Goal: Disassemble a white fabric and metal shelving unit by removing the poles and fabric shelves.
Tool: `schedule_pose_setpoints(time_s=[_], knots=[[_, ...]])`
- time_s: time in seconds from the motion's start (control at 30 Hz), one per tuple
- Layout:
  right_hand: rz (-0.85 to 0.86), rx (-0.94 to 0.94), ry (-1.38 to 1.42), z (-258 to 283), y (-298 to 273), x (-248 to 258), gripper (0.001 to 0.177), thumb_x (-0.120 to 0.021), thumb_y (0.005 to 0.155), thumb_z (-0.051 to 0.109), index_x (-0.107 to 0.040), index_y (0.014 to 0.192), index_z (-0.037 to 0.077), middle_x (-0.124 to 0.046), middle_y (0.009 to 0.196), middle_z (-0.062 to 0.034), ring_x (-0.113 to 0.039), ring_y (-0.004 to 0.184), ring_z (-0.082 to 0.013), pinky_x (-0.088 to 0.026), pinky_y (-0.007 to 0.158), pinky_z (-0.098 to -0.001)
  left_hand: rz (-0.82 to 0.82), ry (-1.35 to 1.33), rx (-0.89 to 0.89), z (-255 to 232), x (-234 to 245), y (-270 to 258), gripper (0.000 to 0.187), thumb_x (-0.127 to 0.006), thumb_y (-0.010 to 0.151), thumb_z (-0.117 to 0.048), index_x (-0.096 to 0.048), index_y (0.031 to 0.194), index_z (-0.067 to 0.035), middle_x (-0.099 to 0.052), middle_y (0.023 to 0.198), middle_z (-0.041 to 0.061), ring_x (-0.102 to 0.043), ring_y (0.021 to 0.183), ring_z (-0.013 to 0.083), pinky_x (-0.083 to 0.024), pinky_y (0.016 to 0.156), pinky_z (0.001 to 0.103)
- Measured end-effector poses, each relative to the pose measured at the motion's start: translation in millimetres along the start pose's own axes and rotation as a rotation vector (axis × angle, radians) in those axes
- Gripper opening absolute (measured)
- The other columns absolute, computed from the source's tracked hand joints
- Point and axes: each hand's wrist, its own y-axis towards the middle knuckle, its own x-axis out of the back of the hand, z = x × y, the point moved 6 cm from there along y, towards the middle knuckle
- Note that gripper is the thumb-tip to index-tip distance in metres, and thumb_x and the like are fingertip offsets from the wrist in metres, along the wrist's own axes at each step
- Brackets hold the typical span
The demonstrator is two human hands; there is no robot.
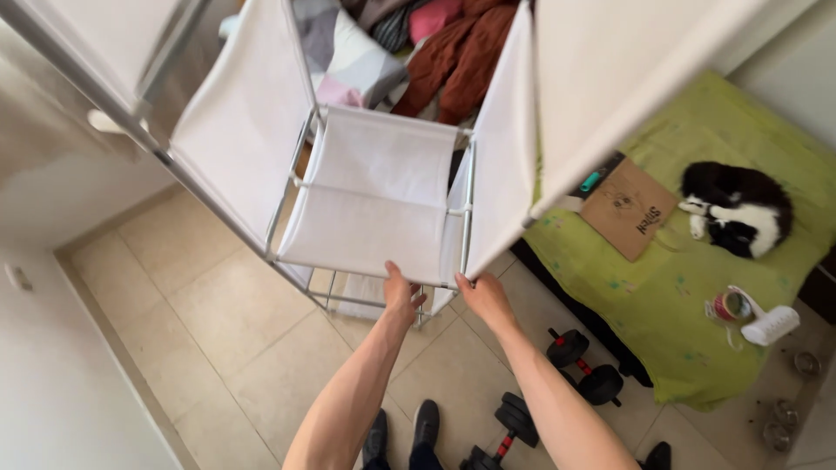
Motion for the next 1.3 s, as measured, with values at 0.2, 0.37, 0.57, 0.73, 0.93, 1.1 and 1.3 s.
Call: schedule_pose_setpoints(time_s=[0.2,0.37,0.57,0.73,0.93,1.1,1.3], knots=[[0.041,0.024,0.027,-1,25,-41,0.044,-0.064,0.092,0.041,-0.074,0.109,0.002,-0.073,0.109,-0.0243,-0.068,0.106,-0.0426,-0.055,0.088,-0.0467,-0.281,-0.032,-0.246,-8,-6,30,0.059,-0.035,0.105,-0.047,-0.055,0.124,0.005,-0.066,0.119,0.025,-0.072,0.099,0.0417,-0.063,0.078,0.057],[0.204,0.018,0.065,20,45,-90,0.04,-0.064,0.088,0.04,-0.076,0.109,0.008,-0.075,0.108,-0.0235,-0.07,0.112,-0.0365,-0.056,0.09,-0.0445,-0.648,0.071,-0.367,-31,21,51,0.061,-0.039,0.107,-0.051,-0.058,0.115,0.007,-0.07,0.11,0.033,-0.069,0.099,0.0483,-0.054,0.085,0.055],[0.436,-0.044,0.097,43,32,-104,0.034,-0.06,0.083,0.034,-0.074,0.102,0.009,-0.077,0.103,-0.0177,-0.074,0.099,-0.0343,-0.056,0.086,-0.0425,-0.783,0.163,-0.302,-55,14,29,0.06,-0.03,0.111,-0.05,-0.055,0.108,0.004,-0.069,0.101,0.035,-0.066,0.094,0.0533,-0.053,0.08,0.059],[0.327,-0.095,0.08,28,33,-106,0.044,-0.059,0.094,0.039,-0.073,0.104,-0.002,-0.076,0.096,-0.0255,-0.075,0.092,-0.0333,-0.055,0.078,-0.0442,-0.903,0.091,-0.42,-53,10,42,0.051,-0.034,0.109,-0.045,-0.055,0.103,0.001,-0.069,0.093,0.034,-0.065,0.089,0.0554,-0.05,0.077,0.061],[0.383,-0.176,0.512,62,23,-86,0.041,-0.058,0.094,0.032,-0.07,0.11,-0.004,-0.074,0.101,-0.0103,-0.073,0.085,-0.0235,-0.066,0.067,-0.0377,-0.805,0.082,-0.48,-75,1,36,0.048,-0.04,0.108,-0.044,-0.056,0.099,0.0,-0.07,0.092,0.033,-0.065,0.09,0.055,-0.049,0.078,0.062],[0.42,-0.196,0.522,66,5,-80,0.038,-0.052,0.094,0.026,-0.07,0.114,-0.001,-0.071,0.109,-0.0098,-0.07,0.094,-0.0213,-0.067,0.069,-0.0392,-0.781,0.099,-0.421,-71,5,24,0.046,-0.04,0.107,-0.044,-0.057,0.101,-0.002,-0.07,0.093,0.032,-0.066,0.091,0.0539,-0.05,0.078,0.062],[0.456,-0.199,0.543,63,-11,-87,0.038,-0.051,0.095,0.025,-0.07,0.116,0.0,-0.07,0.115,-0.0105,-0.069,0.101,-0.0219,-0.068,0.07,-0.0394,-0.787,0.11,-0.421,-67,19,21,0.047,-0.04,0.107,-0.044,-0.057,0.099,-0.001,-0.071,0.093,0.03,-0.066,0.092,0.0534,-0.05,0.079,0.062]])
